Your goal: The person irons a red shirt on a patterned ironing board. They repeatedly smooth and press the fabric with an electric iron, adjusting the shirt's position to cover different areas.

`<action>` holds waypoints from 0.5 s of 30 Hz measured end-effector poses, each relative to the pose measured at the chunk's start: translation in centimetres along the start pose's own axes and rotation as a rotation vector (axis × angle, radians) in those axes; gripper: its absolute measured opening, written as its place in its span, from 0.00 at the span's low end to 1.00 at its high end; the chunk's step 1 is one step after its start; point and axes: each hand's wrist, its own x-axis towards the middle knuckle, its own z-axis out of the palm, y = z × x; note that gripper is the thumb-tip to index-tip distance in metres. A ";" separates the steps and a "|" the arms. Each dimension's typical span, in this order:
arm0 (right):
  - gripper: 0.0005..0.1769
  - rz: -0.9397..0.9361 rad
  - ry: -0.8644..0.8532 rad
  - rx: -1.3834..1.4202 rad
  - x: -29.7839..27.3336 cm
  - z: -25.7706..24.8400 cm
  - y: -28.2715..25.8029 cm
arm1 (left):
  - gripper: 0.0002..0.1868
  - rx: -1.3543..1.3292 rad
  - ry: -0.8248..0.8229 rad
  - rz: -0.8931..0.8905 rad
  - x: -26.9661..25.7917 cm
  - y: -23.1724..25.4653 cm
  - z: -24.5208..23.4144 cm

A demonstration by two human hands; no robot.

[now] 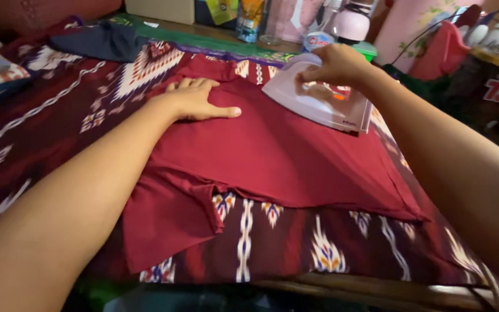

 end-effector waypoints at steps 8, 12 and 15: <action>0.35 -0.211 -0.153 0.222 1.1 -0.2 -2.3 | 0.36 -0.094 0.088 0.058 3.3 -3.9 1.2; 0.35 -0.136 -0.067 0.130 2.5 1.0 -3.3 | 0.35 -0.058 0.100 0.104 4.1 -5.0 2.2; 0.36 -0.068 0.003 0.037 4.4 1.7 -3.8 | 0.35 -0.045 0.102 0.078 3.9 -4.8 2.2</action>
